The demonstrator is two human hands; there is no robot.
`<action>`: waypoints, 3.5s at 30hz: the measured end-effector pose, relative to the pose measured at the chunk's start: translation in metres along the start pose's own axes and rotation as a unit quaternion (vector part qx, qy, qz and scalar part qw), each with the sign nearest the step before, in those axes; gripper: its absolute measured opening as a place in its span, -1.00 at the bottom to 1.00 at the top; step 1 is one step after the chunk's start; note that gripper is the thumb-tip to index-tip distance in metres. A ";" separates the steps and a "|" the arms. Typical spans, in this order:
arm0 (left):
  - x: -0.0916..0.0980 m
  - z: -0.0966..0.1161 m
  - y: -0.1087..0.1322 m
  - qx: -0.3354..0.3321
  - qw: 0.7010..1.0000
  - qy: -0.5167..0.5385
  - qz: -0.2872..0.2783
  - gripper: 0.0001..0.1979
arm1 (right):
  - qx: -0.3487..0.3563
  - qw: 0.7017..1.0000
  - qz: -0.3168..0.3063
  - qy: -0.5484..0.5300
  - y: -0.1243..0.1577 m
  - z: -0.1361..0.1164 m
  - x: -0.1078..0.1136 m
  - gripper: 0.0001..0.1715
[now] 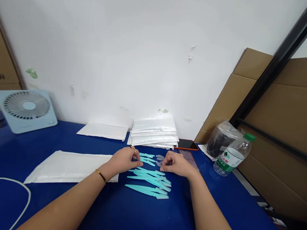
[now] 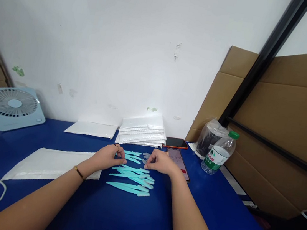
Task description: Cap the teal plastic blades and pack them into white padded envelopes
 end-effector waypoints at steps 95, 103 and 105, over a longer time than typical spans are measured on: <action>0.009 -0.003 0.004 -0.008 0.999 -0.037 -0.023 -0.73 | -0.014 0.999 0.041 -0.006 0.002 0.026 0.014 -0.76; -0.024 0.021 0.003 -0.064 0.991 -0.019 -0.113 -0.80 | 0.092 0.985 -0.138 -0.037 0.008 -0.010 -0.013 -0.65; -0.020 0.015 0.001 -0.050 0.994 -0.029 -0.093 -0.80 | 0.109 0.981 -0.158 -0.024 0.007 -0.014 -0.018 -0.68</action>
Point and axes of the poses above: each hand's wrist, its own y-axis away from the middle knuckle, its own x-axis out of the back of the hand, z = x × y, the point moved 7 cm from there along -y, towards the middle knuckle, and after that the axes turned 15 degrees about -z, right-handed, at the moved point
